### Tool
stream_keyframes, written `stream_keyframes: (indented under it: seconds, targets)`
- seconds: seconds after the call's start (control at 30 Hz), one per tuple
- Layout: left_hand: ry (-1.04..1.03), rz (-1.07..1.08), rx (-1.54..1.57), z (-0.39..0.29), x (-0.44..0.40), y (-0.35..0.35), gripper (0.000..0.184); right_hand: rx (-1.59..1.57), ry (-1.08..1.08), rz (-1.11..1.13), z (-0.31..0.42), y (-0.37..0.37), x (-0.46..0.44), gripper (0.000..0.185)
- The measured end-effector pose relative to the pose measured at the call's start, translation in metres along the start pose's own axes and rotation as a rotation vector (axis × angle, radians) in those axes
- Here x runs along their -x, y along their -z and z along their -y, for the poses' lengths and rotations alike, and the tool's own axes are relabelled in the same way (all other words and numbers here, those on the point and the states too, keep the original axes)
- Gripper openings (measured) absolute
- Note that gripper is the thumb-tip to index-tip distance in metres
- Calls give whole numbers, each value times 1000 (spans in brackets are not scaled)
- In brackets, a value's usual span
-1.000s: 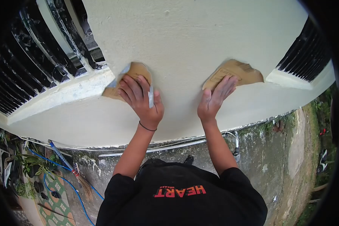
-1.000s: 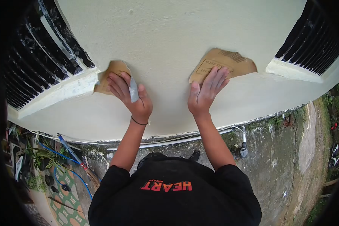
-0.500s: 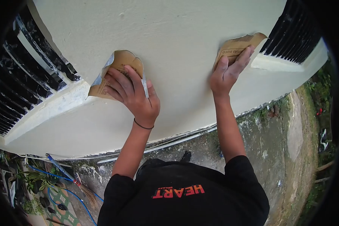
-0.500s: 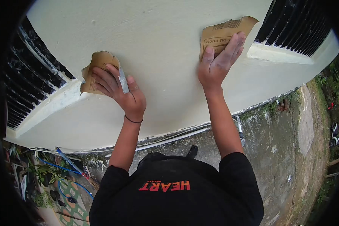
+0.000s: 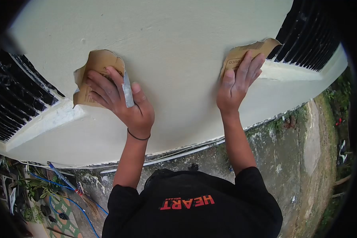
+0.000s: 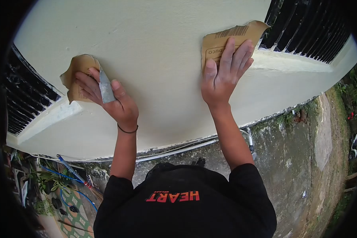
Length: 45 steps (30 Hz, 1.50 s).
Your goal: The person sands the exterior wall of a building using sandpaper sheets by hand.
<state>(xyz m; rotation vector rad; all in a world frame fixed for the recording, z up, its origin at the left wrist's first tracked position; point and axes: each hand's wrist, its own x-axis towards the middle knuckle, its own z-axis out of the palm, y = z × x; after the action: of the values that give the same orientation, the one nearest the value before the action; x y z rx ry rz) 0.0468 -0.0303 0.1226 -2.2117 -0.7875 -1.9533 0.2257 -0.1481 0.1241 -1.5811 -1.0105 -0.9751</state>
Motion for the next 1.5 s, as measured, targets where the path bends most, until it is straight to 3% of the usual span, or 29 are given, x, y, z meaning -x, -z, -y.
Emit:
stream_keyframes:
  seconds: [0.13,0.27,0.33,0.37,0.47,0.57,0.67,0.7,0.77,0.8,0.87,0.93,1.0,1.03,1.1,1.17,1.23,1.33,1.37,1.43,1.5]
  targets:
    - [-74,25,-167,2,58,-23,53,73,24,-12,-2,-24,48,57]
    - [-167,479,-167,29,214,-30,56,75,97,206,-15,-49,207,61]
    - [-159,505,-134,33,193,-16,55,91,132,326,-13,-44,219,61]
    - [-153,518,-99,37,173,-12,55,82,119,281,-17,-46,207,60]
    - [-53,80,-137,36,57,0,53,11,42,110,6,-26,76,57]
    - [-23,-10,-78,31,-5,22,52,-53,-6,19,31,-9,5,57]
    - [-33,75,-89,34,56,5,50,-66,-23,0,52,-29,31,58]
    - [-46,160,-104,39,98,1,49,13,3,66,53,-48,77,59]
    - [-14,573,-60,51,182,8,48,88,133,313,53,-68,193,56]
    - [-15,563,-59,60,201,16,48,72,113,481,45,-68,243,55]
    - [-26,721,-37,86,219,35,47,119,172,487,33,-59,242,54]
    - [-55,553,-45,100,169,45,49,131,182,415,32,-55,220,54]
    - [-134,286,-138,110,106,45,52,33,85,220,53,-52,127,54]
    - [-50,132,-75,108,76,43,51,-23,53,128,70,-45,80,55]
    - [-24,38,-25,102,34,53,54,-25,21,69,92,-36,31,55]
    - [15,95,-23,102,42,54,53,-111,-1,30,105,-37,18,55]
    - [2,136,-69,112,104,38,53,-46,12,91,108,-60,77,57]
    - [70,608,12,121,216,46,51,94,120,529,98,-83,247,62]
    - [104,763,38,126,230,44,50,-28,-53,724,102,-75,271,61]
    - [3,660,39,132,202,47,51,48,79,518,87,-77,255,60]
    - [-142,466,0,125,156,49,53,60,121,283,79,-80,184,58]
